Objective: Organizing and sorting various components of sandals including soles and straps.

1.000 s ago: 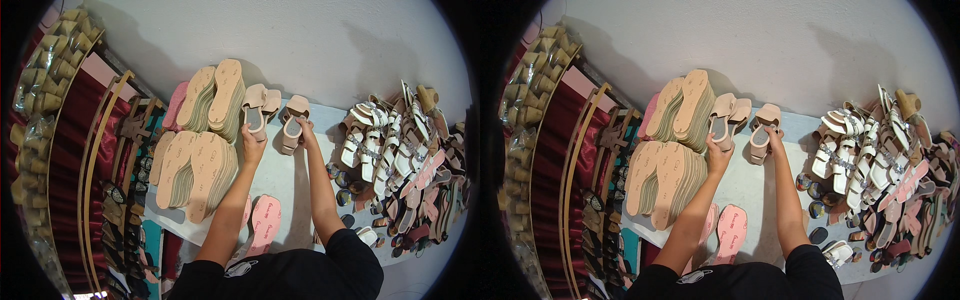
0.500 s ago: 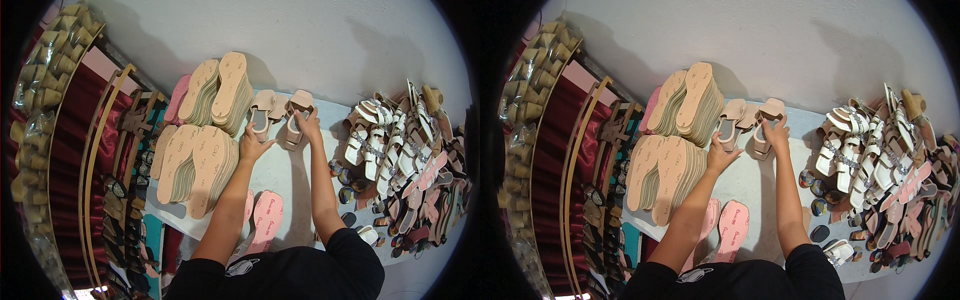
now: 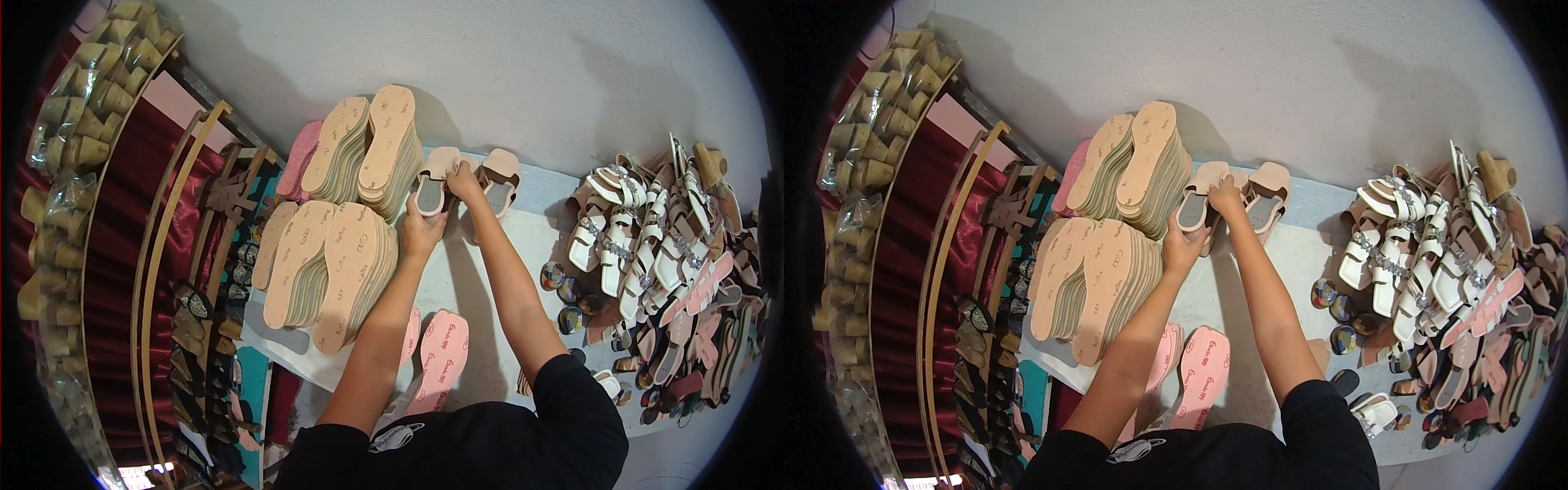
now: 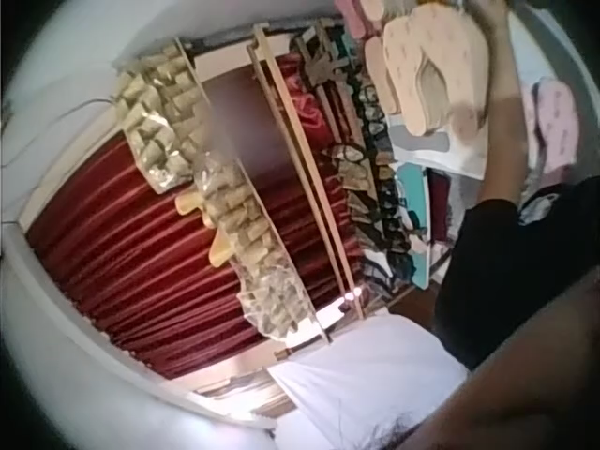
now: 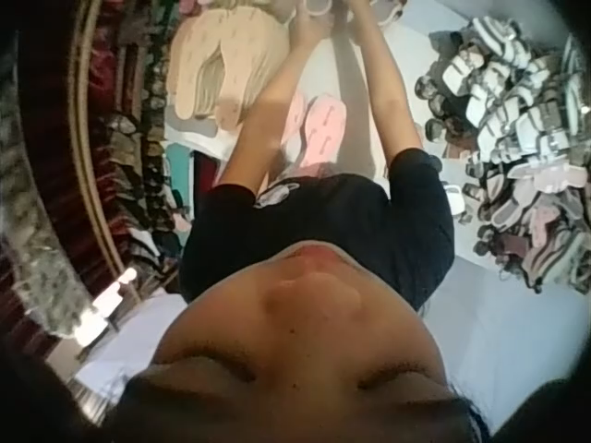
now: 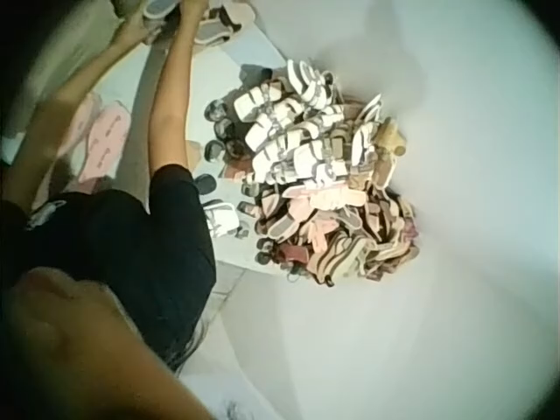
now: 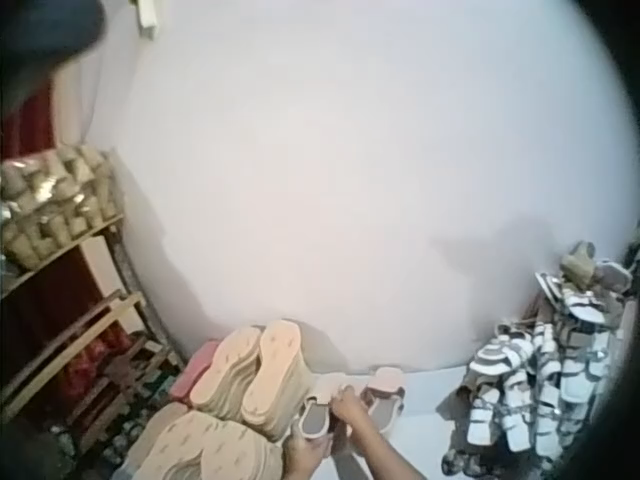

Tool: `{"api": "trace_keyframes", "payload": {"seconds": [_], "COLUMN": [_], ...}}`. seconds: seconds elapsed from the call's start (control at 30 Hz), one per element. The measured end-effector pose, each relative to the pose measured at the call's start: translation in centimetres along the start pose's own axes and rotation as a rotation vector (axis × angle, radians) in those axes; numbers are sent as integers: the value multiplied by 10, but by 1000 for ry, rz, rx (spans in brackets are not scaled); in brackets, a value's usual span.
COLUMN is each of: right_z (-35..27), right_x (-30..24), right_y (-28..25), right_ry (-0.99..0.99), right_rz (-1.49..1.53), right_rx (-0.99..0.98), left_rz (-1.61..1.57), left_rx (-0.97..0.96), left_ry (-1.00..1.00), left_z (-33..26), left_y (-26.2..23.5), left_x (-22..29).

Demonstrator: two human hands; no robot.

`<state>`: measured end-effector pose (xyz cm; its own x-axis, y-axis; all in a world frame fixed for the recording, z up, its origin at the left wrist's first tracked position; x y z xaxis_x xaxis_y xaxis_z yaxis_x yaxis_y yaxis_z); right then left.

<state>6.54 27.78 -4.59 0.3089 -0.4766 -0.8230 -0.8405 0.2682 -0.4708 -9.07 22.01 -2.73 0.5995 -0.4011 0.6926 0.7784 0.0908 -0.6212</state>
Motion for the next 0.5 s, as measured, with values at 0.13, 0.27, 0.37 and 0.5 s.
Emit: {"api": "trace_keyframes", "payload": {"seconds": [0.13,0.27,0.37,0.5], "right_z": [18,24,33,26], "right_x": [-1,-1,11,6], "right_y": [-3,-10,-12,1], "right_ry": [-77,-107,-52,68], "right_rz": [-138,-130,-149,-421], "right_rx": [39,48,70,25], "left_rz": [-133,-169,-195,-189], "left_rx": [63,55,18,-16], "left_ry": [115,171,172,117], "left_z": [1,4,2,-2], "left_y": [-2,-6,1,2], "left_x": [6,16,16,2]}}
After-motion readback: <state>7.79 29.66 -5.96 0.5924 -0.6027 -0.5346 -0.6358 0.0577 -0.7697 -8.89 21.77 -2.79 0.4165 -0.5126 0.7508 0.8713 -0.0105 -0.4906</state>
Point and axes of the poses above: each hand's wrist, its own z-axis towards the middle knuckle, its own y-axis out of the palm, x = y × z, the point moved 7 cm from there along z, towards the middle knuckle, and after that the axes turned 9 degrees about y, right-handed, at the moved point
